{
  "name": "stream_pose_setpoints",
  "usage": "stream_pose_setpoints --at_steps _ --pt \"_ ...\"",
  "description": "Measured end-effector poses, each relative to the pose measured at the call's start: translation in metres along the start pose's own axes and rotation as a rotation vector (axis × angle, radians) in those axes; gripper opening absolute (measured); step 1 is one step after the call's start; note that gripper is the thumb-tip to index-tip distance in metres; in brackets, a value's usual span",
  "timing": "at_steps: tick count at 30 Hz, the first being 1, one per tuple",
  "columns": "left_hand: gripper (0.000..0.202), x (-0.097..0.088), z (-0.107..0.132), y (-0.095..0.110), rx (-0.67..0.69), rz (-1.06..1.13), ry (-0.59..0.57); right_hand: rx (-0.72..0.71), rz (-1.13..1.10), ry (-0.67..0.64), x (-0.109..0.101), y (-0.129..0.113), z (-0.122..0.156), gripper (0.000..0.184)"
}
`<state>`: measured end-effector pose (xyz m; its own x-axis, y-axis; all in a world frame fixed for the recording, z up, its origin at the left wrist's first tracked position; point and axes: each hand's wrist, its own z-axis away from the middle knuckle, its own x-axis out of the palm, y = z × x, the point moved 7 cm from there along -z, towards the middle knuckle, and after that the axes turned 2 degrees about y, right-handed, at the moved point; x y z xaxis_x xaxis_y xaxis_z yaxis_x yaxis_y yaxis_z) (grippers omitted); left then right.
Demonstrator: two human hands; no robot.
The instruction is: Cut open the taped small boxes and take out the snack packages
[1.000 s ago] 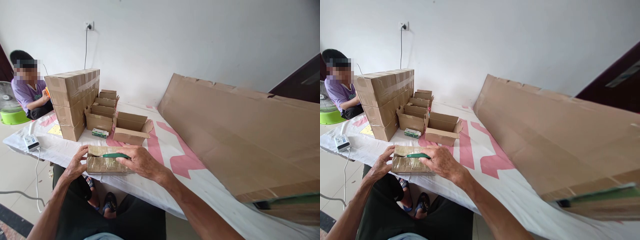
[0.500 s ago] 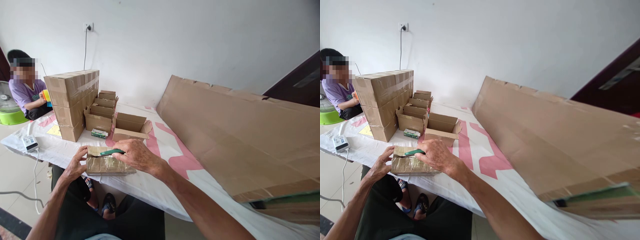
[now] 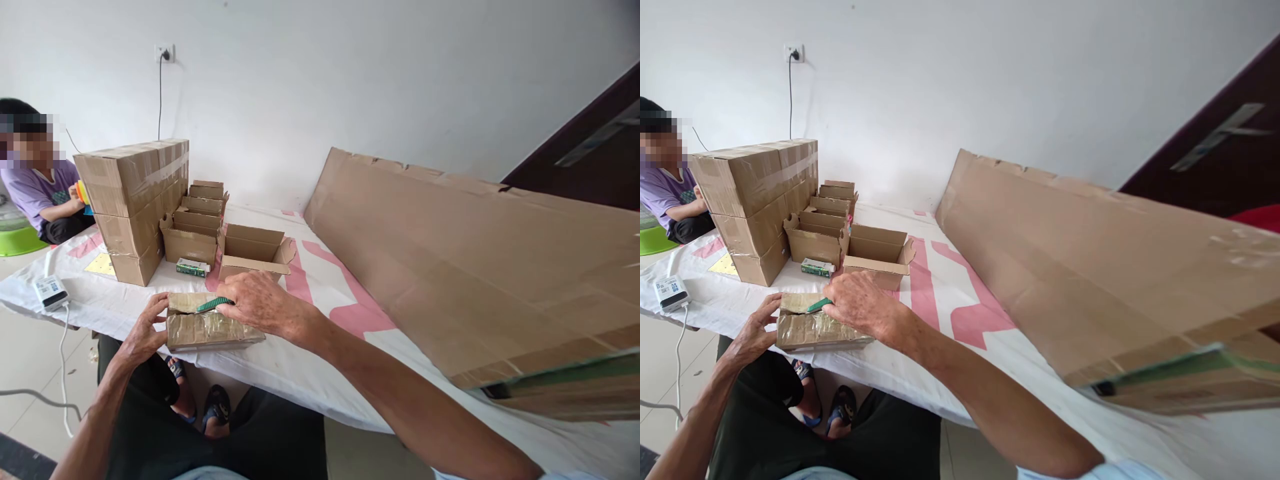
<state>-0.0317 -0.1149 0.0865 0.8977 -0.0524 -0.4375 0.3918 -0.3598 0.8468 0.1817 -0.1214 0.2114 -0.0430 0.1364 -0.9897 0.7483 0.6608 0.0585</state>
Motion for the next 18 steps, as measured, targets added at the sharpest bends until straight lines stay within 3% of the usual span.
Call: stream_pose_setpoints --at_steps 18 --pt "0.058 0.009 -0.011 0.002 -0.024 -0.017 -0.037 0.035 -0.101 0.145 0.019 0.058 0.050 0.017"
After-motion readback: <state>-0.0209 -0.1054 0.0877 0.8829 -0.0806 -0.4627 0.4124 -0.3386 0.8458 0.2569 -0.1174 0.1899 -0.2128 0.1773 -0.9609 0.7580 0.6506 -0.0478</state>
